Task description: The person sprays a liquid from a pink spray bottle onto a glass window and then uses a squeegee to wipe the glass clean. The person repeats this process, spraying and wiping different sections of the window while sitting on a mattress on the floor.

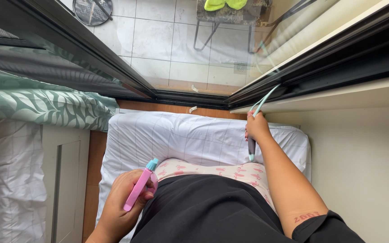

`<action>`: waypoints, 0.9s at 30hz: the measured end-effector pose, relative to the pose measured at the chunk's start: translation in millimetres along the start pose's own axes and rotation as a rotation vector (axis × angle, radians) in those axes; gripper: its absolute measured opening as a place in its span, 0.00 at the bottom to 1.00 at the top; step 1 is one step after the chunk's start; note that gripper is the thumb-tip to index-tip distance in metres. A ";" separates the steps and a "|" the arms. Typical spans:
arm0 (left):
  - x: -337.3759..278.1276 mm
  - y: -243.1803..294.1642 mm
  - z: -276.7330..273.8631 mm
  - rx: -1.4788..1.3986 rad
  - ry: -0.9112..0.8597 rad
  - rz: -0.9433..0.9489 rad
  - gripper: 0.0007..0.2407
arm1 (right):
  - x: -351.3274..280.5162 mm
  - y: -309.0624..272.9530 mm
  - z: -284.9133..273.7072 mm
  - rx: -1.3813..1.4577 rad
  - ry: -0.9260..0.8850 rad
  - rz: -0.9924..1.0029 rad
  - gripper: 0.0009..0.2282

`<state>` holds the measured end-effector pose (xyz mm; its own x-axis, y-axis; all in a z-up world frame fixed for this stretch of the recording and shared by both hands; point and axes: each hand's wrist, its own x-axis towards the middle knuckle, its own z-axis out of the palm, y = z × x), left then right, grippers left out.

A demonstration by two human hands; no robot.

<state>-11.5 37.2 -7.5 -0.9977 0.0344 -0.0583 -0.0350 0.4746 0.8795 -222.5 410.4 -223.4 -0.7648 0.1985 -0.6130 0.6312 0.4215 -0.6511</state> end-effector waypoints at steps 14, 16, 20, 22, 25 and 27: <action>19.5 7.4 6.7 -0.015 -0.042 0.034 0.10 | -76.4 -53.5 -46.2 0.079 -0.011 -0.128 0.10; 25.8 9.8 5.6 -0.031 -0.048 0.052 0.10 | -77.3 -53.4 -50.1 0.049 0.008 -0.131 0.10; 32.0 17.8 3.2 -0.025 -0.015 0.128 0.10 | -61.2 -39.1 -48.4 -0.049 0.048 -0.136 0.11; 31.2 18.6 1.6 -0.025 -0.036 0.105 0.08 | -55.9 -32.4 -42.3 -0.081 0.049 -0.122 0.11; 31.6 15.6 1.4 -0.032 -0.051 0.093 0.08 | -47.7 -28.2 -36.4 -0.122 0.058 -0.096 0.10; 29.9 13.2 1.0 -0.038 -0.042 0.089 0.09 | -48.5 -30.5 -35.9 -0.138 0.056 -0.079 0.10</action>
<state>-41.7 45.4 1.9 -0.9937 0.1121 0.0020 0.0508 0.4345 0.8992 -209.3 419.6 -157.7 -0.8196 0.2078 -0.5340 0.5484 0.5547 -0.6258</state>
